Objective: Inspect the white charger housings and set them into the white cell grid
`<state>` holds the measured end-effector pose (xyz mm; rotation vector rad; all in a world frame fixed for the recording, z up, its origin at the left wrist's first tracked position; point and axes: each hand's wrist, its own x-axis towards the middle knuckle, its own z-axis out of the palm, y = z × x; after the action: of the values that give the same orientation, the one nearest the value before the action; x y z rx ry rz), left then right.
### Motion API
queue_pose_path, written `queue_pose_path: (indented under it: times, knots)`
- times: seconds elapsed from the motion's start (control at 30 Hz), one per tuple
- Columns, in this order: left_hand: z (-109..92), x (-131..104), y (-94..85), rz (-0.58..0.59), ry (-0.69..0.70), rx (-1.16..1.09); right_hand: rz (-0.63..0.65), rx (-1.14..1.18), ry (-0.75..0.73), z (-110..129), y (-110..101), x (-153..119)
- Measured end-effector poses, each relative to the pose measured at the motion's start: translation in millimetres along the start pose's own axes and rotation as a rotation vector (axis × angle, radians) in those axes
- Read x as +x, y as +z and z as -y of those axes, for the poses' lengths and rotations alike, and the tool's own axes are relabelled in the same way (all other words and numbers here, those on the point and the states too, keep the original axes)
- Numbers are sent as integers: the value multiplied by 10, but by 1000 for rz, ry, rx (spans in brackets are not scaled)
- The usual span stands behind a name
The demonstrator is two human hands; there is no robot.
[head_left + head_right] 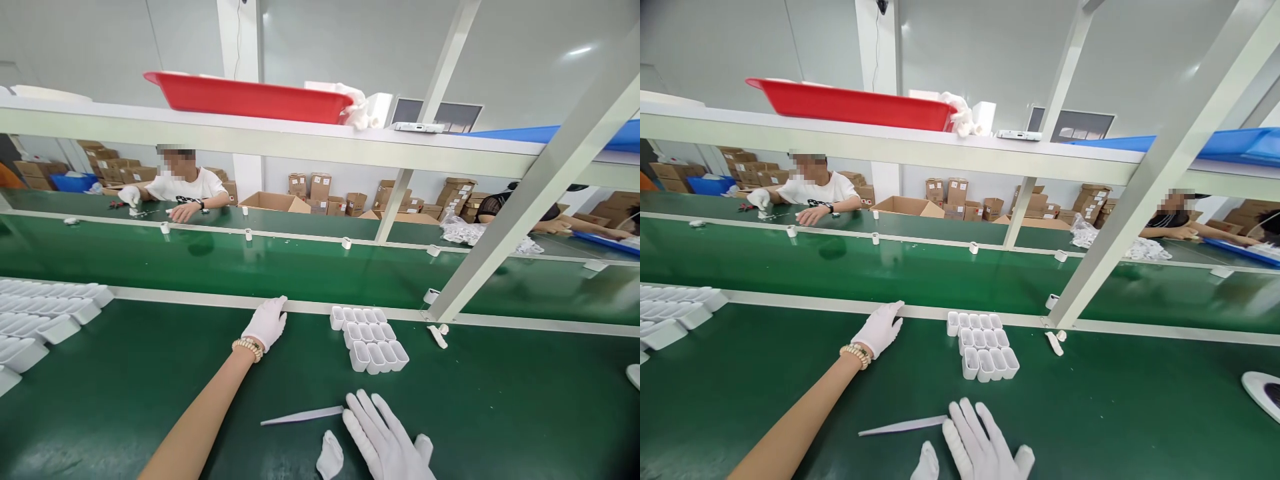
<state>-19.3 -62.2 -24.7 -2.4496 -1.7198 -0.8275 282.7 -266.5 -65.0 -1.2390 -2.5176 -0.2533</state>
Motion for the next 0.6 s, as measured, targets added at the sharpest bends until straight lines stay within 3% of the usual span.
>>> queue_pose_path:
  times: [0.17,0.3,0.43,0.6]
  knots:
    - [4,2,7,-3,3,14,12,61,18,212,110,408]
    - [8,-2,3,-2,-4,6,10,67,43,353,199,537]
    - [16,-8,9,-12,-5,-5,-14,58,-22,243,184,398]
    - [25,-5,7,-17,12,0,-46,12,-118,-95,95,-64]
